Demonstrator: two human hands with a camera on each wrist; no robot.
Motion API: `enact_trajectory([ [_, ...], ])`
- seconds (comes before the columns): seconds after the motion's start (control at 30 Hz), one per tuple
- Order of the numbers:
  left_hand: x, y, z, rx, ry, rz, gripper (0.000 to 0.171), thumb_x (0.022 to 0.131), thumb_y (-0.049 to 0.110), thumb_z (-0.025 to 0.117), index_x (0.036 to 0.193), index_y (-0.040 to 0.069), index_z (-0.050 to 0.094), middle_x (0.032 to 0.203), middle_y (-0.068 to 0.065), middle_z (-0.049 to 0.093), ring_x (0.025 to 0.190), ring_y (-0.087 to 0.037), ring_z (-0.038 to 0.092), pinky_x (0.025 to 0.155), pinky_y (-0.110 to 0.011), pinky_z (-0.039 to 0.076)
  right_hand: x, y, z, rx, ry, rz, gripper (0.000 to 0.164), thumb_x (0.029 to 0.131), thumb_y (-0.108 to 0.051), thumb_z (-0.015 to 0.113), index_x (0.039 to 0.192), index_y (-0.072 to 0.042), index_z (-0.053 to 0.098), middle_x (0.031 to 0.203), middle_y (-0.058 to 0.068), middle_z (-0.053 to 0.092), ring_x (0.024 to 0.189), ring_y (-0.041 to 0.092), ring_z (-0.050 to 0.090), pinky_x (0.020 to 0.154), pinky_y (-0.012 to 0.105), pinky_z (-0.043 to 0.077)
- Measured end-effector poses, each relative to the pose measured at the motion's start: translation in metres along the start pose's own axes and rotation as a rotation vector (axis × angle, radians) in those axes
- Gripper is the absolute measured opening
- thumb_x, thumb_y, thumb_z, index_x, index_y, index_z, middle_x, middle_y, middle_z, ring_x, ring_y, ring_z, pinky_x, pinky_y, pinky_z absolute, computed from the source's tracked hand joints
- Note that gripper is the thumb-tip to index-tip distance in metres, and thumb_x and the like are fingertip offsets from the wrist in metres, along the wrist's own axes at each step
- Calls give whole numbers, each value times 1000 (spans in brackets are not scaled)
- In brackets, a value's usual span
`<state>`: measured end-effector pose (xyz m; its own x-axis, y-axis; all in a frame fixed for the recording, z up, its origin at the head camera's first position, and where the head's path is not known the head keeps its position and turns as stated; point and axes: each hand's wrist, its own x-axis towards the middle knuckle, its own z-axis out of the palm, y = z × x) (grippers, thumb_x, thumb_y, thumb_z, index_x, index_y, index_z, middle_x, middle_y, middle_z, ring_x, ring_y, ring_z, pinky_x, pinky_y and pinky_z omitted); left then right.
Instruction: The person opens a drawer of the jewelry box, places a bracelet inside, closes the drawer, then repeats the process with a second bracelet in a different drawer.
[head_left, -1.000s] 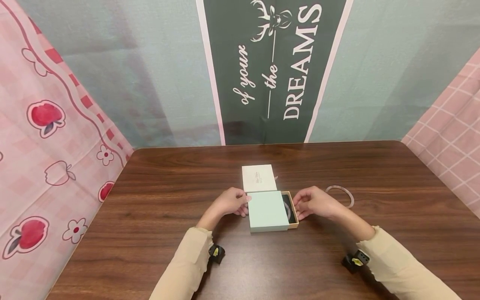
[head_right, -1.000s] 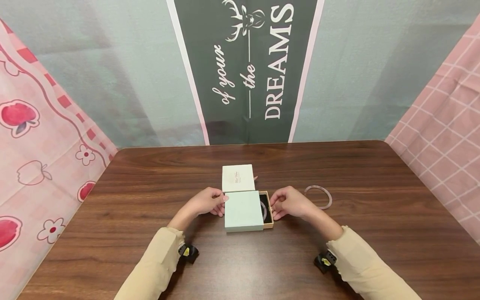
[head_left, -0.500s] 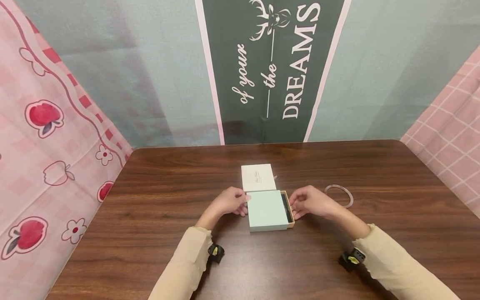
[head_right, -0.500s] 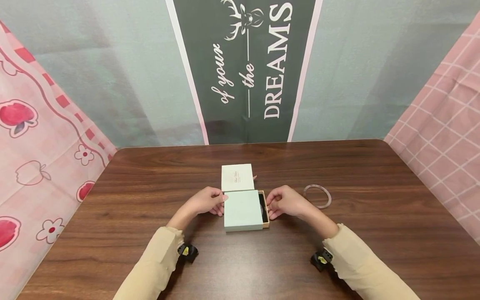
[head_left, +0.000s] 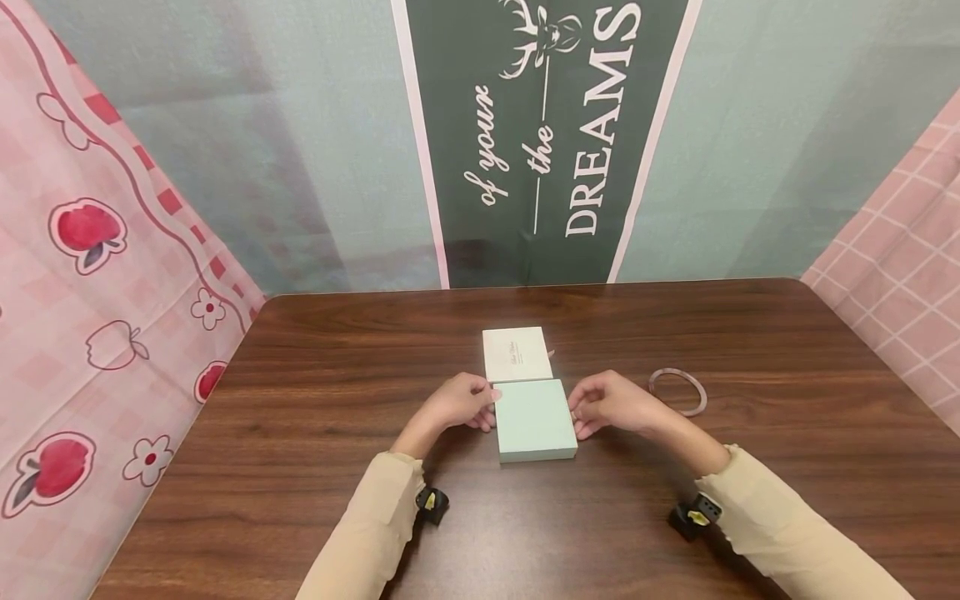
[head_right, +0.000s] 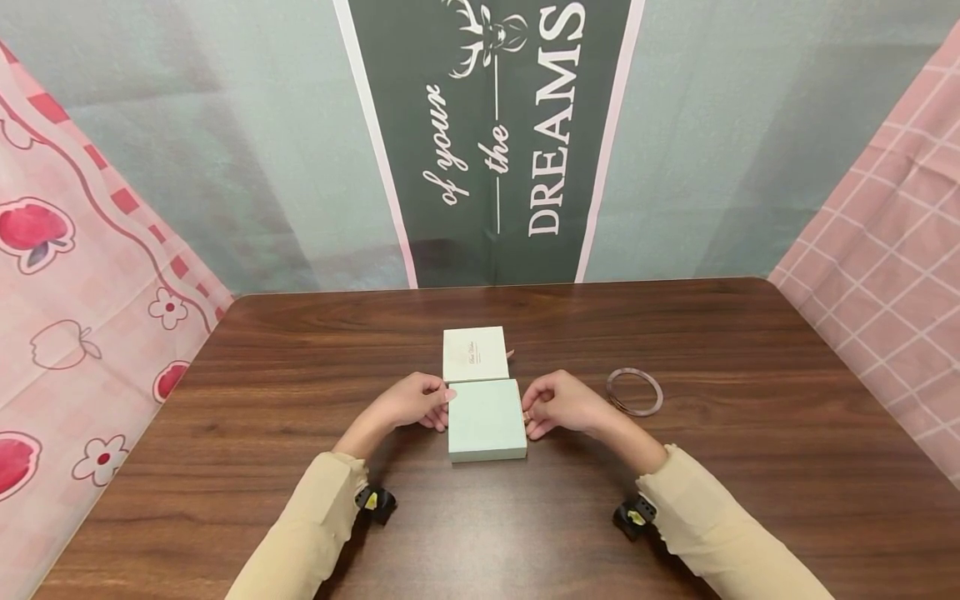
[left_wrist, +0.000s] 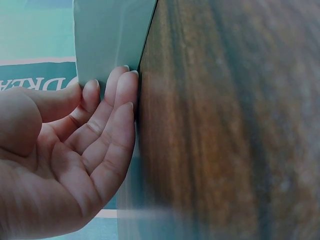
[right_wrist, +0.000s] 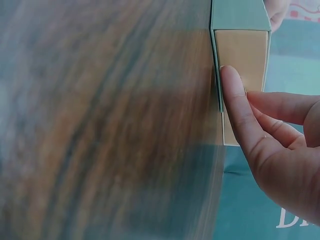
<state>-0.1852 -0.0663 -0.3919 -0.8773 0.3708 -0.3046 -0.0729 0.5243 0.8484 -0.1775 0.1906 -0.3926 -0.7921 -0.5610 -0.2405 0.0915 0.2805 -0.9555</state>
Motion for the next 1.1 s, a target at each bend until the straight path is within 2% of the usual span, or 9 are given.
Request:
enact_trajectory([
  [0.57, 1, 0, -1, 1, 0, -1, 29, 95, 16, 50, 74, -4, 55, 64, -11, 63, 55, -16, 60, 56, -28, 51, 1, 0, 2, -5, -7, 7, 12, 85, 12, 47, 94, 18, 52, 76, 15, 60, 70, 25, 63, 67, 39, 53],
  [1.1, 1, -1, 1, -4, 3, -5, 29, 95, 16, 50, 75, -5, 54, 66, -14, 63, 58, -19, 62, 56, -29, 51, 0, 0, 3, 6, -28, -27, 12, 85, 13, 48, 93, 19, 51, 75, 14, 59, 69, 23, 63, 66, 39, 54],
])
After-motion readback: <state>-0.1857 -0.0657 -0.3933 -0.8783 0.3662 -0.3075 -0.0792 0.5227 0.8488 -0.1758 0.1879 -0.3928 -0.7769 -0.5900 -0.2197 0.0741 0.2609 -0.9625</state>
